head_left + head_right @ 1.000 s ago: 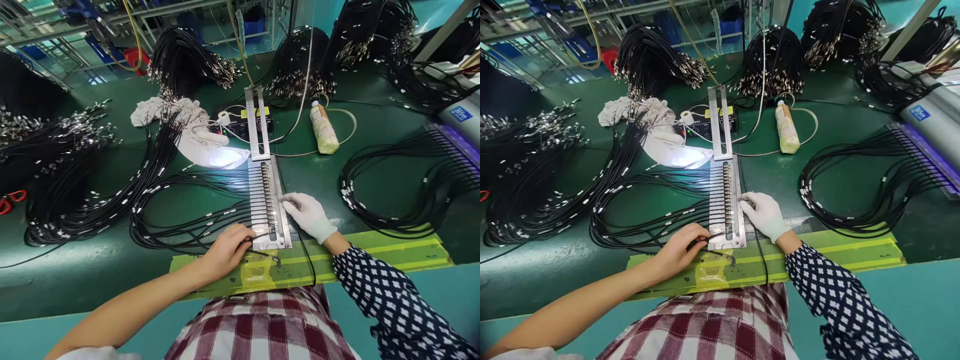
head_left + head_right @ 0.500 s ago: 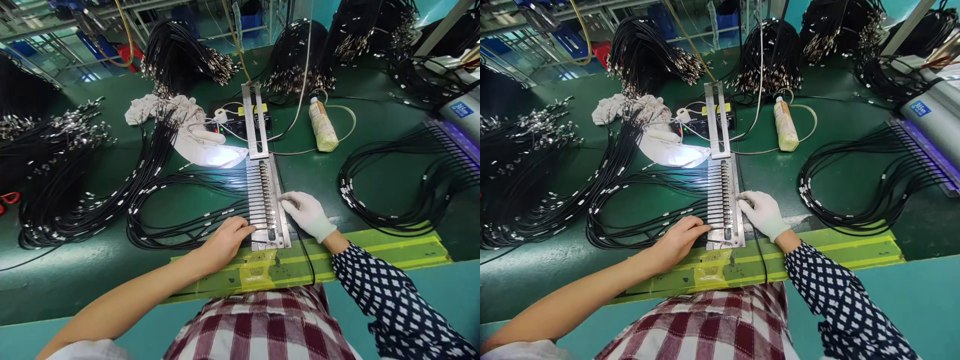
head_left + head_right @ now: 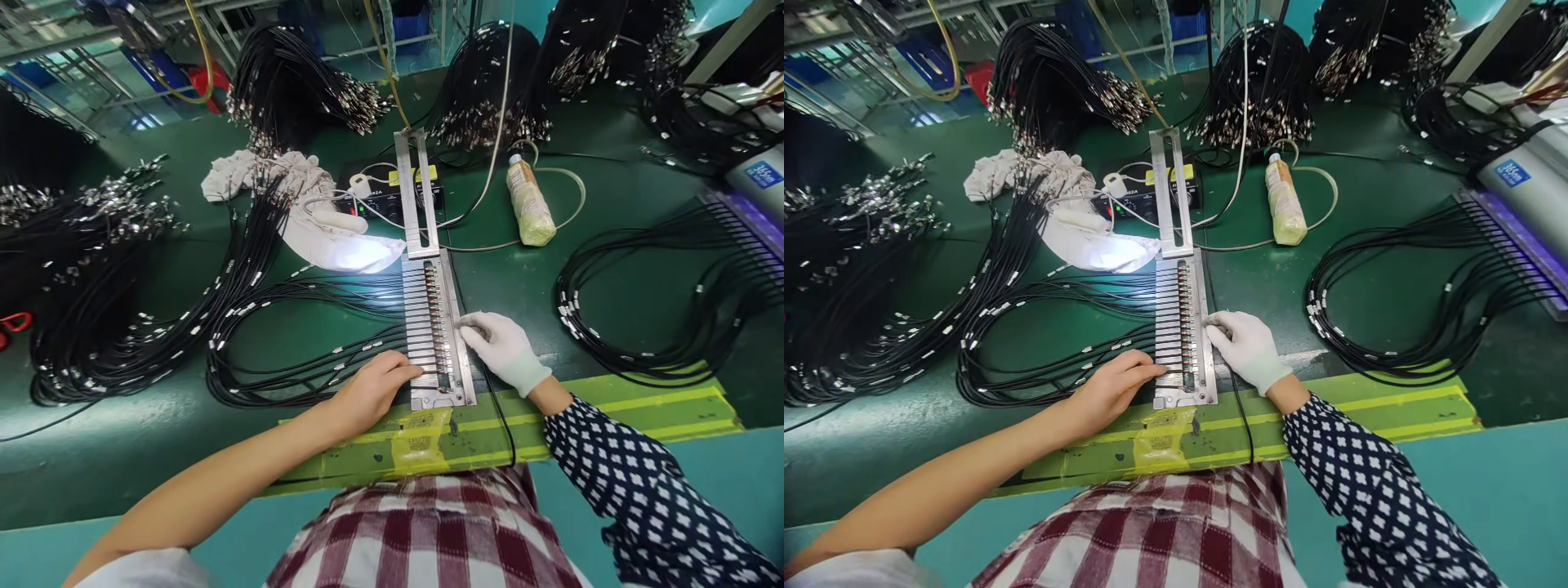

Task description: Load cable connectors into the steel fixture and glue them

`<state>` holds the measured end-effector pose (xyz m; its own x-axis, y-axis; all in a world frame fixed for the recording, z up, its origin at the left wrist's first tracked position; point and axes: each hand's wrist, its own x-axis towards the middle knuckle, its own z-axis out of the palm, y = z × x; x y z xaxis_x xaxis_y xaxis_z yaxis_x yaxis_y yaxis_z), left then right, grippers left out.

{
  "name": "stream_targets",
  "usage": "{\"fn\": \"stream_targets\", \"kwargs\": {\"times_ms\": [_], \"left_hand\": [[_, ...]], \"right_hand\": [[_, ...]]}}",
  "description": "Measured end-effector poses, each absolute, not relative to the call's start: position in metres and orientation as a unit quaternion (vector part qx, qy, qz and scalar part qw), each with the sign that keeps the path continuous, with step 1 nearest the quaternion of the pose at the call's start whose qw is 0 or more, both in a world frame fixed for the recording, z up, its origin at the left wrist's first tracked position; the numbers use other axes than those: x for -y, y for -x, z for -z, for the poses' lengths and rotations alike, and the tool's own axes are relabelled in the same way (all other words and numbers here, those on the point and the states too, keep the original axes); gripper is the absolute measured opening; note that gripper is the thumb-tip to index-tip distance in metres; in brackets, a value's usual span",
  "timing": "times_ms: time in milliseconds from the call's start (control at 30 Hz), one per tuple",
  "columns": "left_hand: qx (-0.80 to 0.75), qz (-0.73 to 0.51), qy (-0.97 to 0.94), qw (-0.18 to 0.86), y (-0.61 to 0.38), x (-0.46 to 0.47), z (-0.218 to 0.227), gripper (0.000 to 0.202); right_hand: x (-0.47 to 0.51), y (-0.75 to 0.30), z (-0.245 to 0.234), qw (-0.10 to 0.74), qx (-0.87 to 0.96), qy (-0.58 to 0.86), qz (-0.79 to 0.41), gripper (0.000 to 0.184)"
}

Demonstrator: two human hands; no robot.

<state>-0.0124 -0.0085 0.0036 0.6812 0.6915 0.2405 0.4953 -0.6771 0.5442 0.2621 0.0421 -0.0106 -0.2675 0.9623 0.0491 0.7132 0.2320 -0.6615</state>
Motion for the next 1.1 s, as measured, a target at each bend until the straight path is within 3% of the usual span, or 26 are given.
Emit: {"fn": "stream_targets", "kwargs": {"times_ms": [200,467,800,1100], "left_hand": [[-0.317,-0.243,-0.890,0.218,0.011,0.007,0.002,0.031],[-0.337,-0.160,-0.926,0.061,0.020,0.020,0.012,0.040],[-0.306,-0.180,-0.930,0.092,0.019,0.030,0.003,0.026],[-0.326,-0.230,-0.912,0.097,0.012,0.022,0.009,0.030]], "right_hand": [[-0.042,-0.262,0.008,0.230,0.750,0.559,-0.269,0.023],[-0.043,-0.262,0.010,0.235,0.754,0.554,-0.262,0.023],[-0.042,-0.262,0.010,0.237,0.755,0.551,-0.266,0.024],[-0.042,-0.262,0.009,0.240,0.749,0.554,-0.272,0.023]]}}
